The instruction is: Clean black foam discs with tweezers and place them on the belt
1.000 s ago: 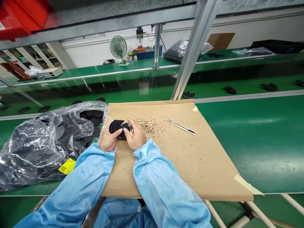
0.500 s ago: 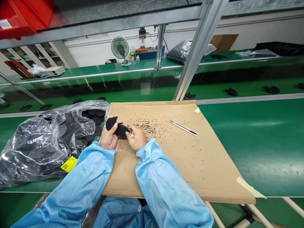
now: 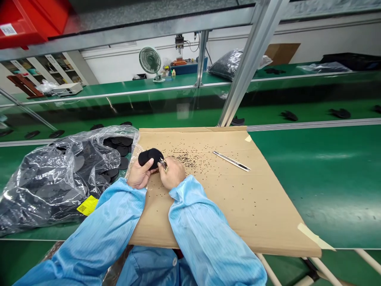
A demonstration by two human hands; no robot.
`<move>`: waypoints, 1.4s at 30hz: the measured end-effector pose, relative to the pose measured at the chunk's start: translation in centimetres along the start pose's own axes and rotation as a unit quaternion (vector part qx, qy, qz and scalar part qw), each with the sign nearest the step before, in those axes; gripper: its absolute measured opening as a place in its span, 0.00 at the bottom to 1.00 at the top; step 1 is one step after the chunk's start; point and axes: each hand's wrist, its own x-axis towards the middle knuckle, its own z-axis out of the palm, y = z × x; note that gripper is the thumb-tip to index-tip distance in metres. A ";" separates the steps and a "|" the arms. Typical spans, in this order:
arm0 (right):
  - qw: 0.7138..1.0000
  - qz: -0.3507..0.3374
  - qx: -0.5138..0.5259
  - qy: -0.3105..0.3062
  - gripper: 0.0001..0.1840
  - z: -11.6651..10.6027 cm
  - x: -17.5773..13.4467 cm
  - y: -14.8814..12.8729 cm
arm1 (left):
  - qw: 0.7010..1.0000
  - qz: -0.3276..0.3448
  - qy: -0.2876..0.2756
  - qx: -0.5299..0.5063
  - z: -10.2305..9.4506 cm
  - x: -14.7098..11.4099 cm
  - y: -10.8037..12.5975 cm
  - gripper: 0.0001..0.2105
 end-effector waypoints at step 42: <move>0.972 -0.070 0.221 0.033 0.12 -0.5 -0.2 -1.0 | 0.989 -0.131 -0.047 -0.049 -1.0 0.6 0.5 0.16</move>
